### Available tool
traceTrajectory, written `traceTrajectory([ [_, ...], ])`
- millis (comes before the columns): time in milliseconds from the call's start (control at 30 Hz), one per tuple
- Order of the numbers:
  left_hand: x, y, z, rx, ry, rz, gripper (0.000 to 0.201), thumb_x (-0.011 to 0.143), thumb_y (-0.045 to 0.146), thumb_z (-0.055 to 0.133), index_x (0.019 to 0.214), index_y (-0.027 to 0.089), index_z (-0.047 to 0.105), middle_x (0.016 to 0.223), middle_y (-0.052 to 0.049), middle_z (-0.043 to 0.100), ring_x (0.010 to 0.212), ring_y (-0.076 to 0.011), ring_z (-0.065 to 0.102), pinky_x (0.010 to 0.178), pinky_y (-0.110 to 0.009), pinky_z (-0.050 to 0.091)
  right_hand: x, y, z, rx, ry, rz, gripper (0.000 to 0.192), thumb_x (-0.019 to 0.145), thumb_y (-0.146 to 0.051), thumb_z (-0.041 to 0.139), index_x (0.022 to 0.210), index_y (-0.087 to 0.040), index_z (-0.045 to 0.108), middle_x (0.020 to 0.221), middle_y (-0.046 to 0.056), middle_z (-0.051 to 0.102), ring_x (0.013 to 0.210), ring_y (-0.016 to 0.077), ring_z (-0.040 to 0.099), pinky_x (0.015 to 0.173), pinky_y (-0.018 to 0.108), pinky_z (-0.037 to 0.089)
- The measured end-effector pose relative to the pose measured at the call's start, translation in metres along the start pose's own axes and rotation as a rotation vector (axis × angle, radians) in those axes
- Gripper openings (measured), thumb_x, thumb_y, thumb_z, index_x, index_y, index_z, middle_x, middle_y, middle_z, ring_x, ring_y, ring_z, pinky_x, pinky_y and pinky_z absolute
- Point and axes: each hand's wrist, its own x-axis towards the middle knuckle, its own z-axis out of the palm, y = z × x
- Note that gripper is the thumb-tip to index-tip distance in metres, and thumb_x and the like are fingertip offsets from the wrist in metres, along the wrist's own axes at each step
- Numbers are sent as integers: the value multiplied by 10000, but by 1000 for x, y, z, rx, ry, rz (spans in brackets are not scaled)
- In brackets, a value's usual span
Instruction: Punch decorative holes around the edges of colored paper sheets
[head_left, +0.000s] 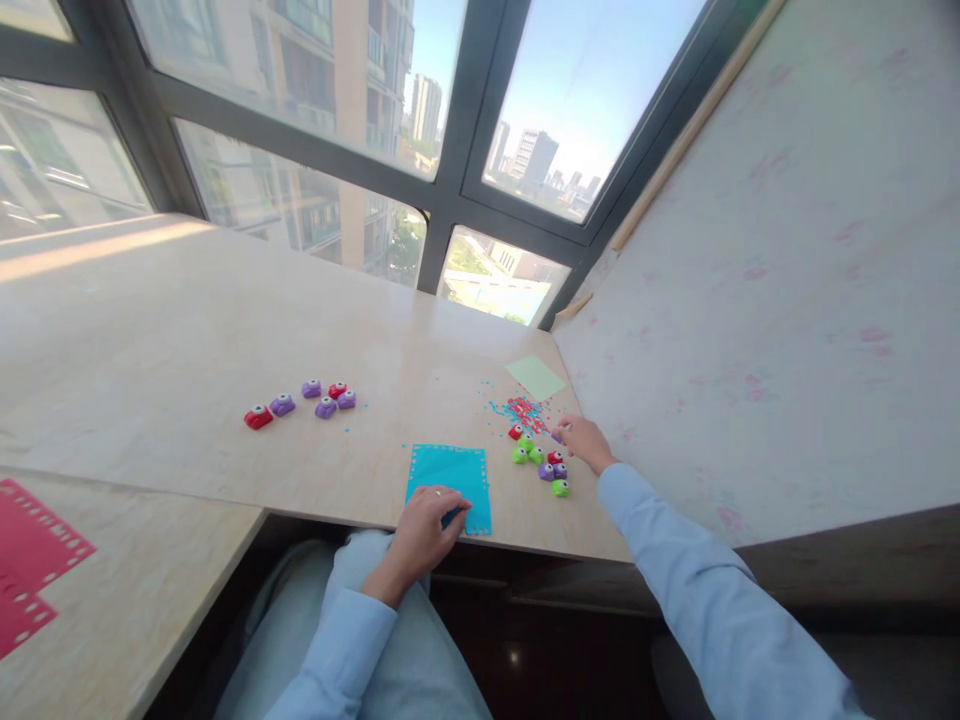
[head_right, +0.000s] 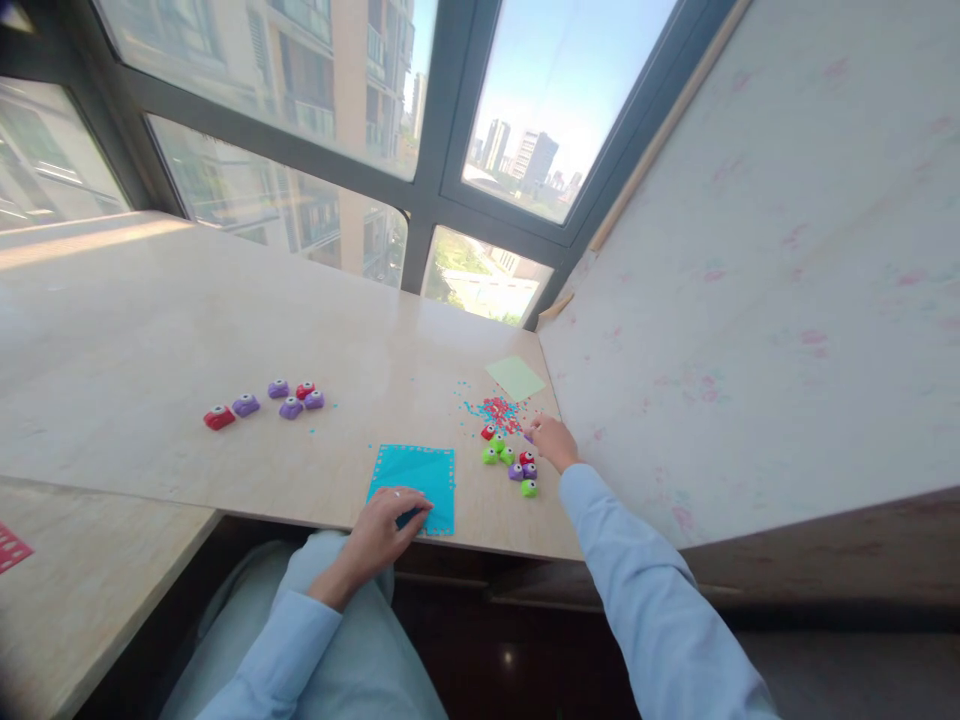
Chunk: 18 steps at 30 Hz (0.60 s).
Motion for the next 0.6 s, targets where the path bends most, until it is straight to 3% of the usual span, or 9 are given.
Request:
traceTrajectory([
  [200,1,-5,-3,-6,13,27,145,874,200,576,907,224,715,939,-42,741,913,-203,671,841,-359,469,6,14,6,-38,2,45,208,842,-210,563,991,-150,694,683,20,682,480,102,542,596,227,361],
  [300,0,-6,-5,-15,-1,34,149,874,195,574,906,223,716,942,-42,739,917,-202,668,844,-359,472,4,9,1,1,81,13,284,900,-262,502,1092,-140,673,770,53,710,558,119,573,650,233,385],
  [400,-1,-7,-10,-45,-10,37,149,876,211,574,898,226,720,936,-43,738,908,-194,664,845,-353,482,-7,-2,-6,66,124,-36,321,928,-313,449,1074,-146,680,783,52,713,611,135,598,656,229,406],
  [500,-1,-8,-13,-101,-3,5,158,880,234,568,902,226,725,932,-45,738,906,-190,662,852,-353,494,-33,-18,-2,148,143,-126,351,936,-360,422,1041,-161,692,755,36,704,638,150,610,652,232,425],
  [567,-1,-7,-15,-151,15,-27,168,880,246,562,906,220,726,929,-49,739,906,-188,665,851,-350,505,-58,-31,12,258,214,-283,361,927,-393,447,990,-152,708,780,61,711,690,175,624,680,254,444],
  [600,-1,-6,-15,-177,29,-37,170,879,251,561,905,217,726,924,-50,740,899,-185,668,845,-344,511,-71,-37,22,302,176,-373,363,931,-405,447,978,-161,713,814,67,721,714,182,634,696,262,456],
])
